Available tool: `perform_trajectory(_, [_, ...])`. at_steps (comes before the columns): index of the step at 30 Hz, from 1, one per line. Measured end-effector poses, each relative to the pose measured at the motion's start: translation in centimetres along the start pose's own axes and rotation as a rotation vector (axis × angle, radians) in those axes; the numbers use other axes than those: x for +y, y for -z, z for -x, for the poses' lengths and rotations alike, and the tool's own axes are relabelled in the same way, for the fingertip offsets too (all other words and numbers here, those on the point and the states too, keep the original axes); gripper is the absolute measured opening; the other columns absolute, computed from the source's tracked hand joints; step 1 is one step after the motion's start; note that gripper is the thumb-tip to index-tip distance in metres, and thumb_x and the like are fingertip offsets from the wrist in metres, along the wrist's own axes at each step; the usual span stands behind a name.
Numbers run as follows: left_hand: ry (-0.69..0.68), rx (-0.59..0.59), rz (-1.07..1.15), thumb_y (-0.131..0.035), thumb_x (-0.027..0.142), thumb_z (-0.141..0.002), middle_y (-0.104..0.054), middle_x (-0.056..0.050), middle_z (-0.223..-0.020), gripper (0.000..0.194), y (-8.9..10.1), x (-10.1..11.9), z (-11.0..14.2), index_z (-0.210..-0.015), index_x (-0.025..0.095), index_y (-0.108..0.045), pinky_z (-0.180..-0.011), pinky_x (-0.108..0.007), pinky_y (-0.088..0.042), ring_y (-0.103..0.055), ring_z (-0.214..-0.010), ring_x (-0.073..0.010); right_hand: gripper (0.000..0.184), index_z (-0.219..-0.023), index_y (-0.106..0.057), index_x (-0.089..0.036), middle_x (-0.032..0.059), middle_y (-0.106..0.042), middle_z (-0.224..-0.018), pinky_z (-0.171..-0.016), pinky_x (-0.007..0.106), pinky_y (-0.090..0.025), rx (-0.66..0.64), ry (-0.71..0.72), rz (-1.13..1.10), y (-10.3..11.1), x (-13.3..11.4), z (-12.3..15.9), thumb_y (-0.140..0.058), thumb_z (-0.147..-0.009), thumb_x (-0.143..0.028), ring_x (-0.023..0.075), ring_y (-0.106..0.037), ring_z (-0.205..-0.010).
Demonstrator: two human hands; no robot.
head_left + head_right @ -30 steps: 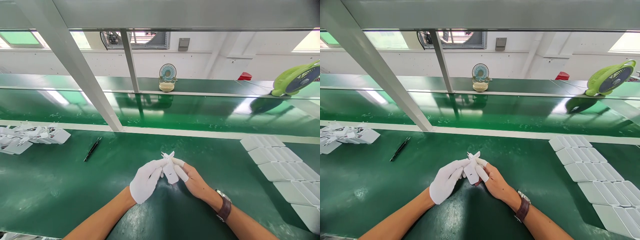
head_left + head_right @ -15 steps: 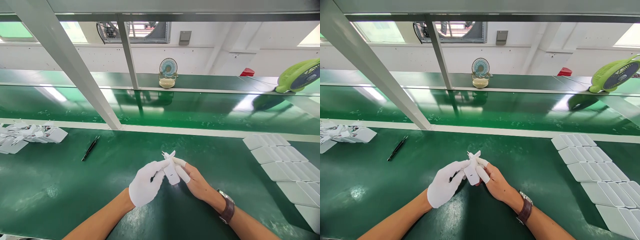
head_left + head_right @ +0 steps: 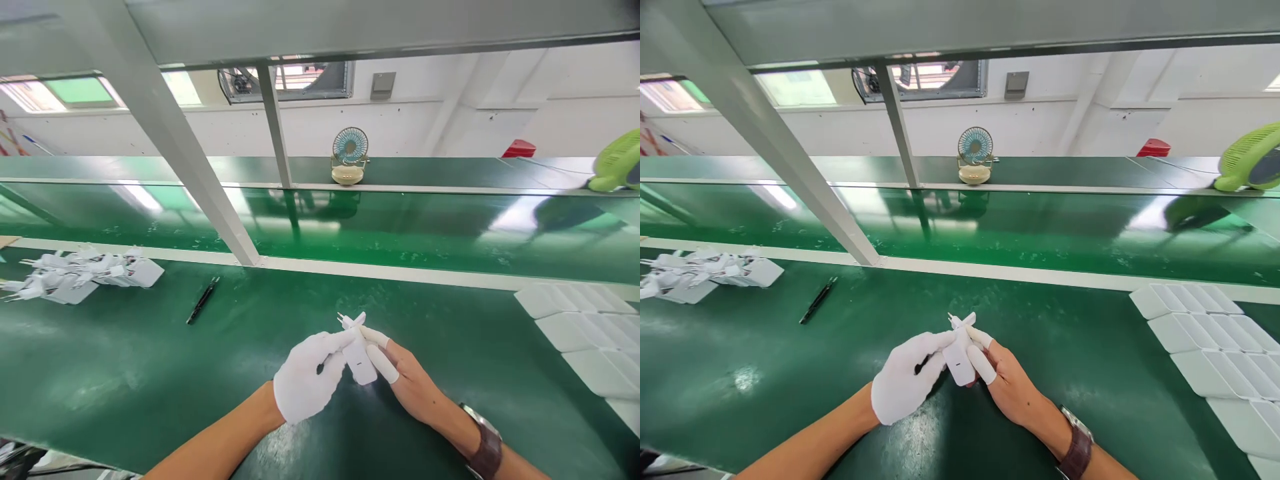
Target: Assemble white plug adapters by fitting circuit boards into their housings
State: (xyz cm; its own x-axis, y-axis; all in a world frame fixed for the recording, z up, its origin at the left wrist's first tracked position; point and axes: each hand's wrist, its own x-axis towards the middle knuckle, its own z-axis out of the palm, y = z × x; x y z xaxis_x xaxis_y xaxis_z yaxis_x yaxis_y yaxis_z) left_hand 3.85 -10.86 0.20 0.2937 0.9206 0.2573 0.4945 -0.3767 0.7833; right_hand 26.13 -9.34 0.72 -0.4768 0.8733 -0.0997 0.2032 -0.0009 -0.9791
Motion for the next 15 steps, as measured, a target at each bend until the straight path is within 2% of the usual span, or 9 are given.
perform_trajectory(6, [0.042,0.043,0.007,-0.058,0.028,-0.094,-0.068,-0.002,-0.079,0.032,-0.3,0.3,0.0,-0.122,0.024,-0.073,-0.066,-0.028,-0.051,-0.058,-0.066,-0.0139,0.057,-0.151,-0.049,-0.028,0.0083,-0.074,-0.105,-0.095,0.042,-0.056,0.031,-0.005,0.026,-0.2,1.1,0.0,-0.042,-0.102,-0.056,0.0265,-0.069,-0.093])
perform_trajectory(11, [0.082,0.054,0.008,-0.062,0.03,-0.091,-0.067,-0.002,-0.077,0.032,-0.4,0.6,0.1,-0.121,0.027,-0.075,-0.067,-0.03,-0.051,-0.059,-0.066,-0.015,0.058,-0.149,-0.052,-0.029,0.0101,-0.07,-0.127,-0.097,0.042,-0.056,0.068,-0.023,0.076,0.0,2.6,0.0,-0.046,-0.099,-0.059,0.0286,-0.069,-0.1])
perform_trajectory(13, [0.088,0.056,0.016,-0.062,0.03,-0.092,-0.068,-0.002,-0.079,0.033,-0.4,0.7,0.1,-0.122,0.027,-0.074,-0.067,-0.03,-0.051,-0.06,-0.068,-0.0155,0.058,-0.15,-0.05,-0.03,0.0097,-0.071,-0.122,-0.091,0.041,-0.058,0.055,-0.025,0.078,0.0,2.7,-0.1,-0.045,-0.1,-0.059,0.028,-0.069,-0.095])
perform_trajectory(15, [0.081,0.065,0.031,-0.061,0.032,-0.092,-0.069,-0.003,-0.081,0.033,-0.3,0.8,0.2,-0.122,0.025,-0.074,-0.069,-0.03,-0.051,-0.06,-0.069,-0.0158,0.058,-0.152,-0.047,-0.029,0.0082,-0.074,-0.105,-0.085,0.04,-0.058,0.025,-0.02,0.065,-0.1,2.5,-0.1,-0.042,-0.101,-0.058,0.0267,-0.068,-0.085])
